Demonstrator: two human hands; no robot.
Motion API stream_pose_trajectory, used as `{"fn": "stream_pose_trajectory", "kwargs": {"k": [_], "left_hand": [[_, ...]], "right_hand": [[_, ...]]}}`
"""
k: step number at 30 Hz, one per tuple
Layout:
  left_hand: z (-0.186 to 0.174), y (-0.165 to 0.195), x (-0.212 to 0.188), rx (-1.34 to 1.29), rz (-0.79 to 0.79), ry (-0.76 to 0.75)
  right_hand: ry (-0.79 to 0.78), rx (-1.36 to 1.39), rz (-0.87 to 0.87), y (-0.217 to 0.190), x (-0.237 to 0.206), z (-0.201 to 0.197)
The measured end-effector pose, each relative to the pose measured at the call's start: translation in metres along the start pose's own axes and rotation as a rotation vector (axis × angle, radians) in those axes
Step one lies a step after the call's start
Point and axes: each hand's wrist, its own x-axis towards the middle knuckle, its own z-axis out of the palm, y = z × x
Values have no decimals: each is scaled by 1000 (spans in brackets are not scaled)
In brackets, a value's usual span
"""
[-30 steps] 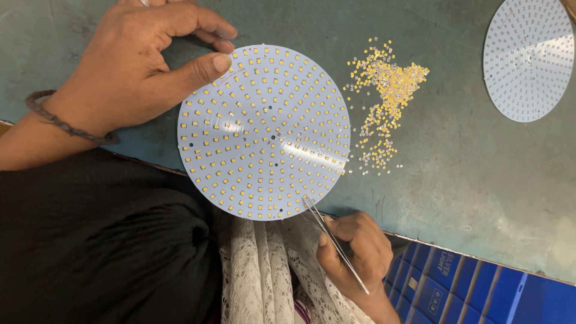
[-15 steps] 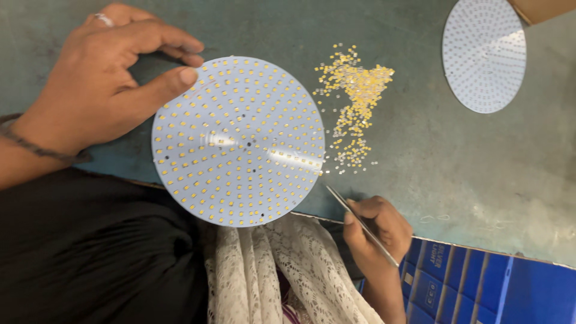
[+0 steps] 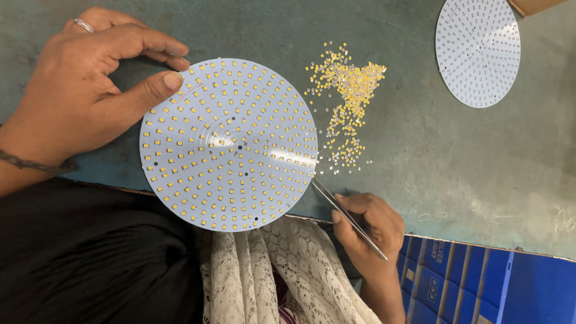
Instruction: The person holds a round LED circuit board steady with one hand and uses tweezers to pick small yellow LED components one at a time from a pile on the workbench, placing each onto empty pads on the board. The board gradually fills with components as the person works around its surface.
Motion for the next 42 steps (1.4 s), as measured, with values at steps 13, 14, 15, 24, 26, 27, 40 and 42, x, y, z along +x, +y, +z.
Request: {"fn": "stream_pose_trajectory", "kwargs": {"k": [13,14,15,24,26,27,40,42], "left_hand": [[-2,10,3,51,-78,-3],[-2,10,2,53,-84,-2],[-2,10,2,54,-88,-1],[-1,8,0,65,-92,2],[-1,8,0,68,-89,0],[-1,8,0,69,-88,0],[-3,5,0,84,22,-13],[-4,3,-1,49,8,-28]], "right_hand": [[52,-44,73,-3,-3,2],[59,-54,91,-3,-4,2],[77,-39,106,-3,-4,3],[78,-66,135,-3,-5,4],[111,-62,137,-4,-5,4],[116,-48,145,-4,-5,4],[84,-23,-9,-4,-10,4],[54,13,-78,-4,-14,6]]}}
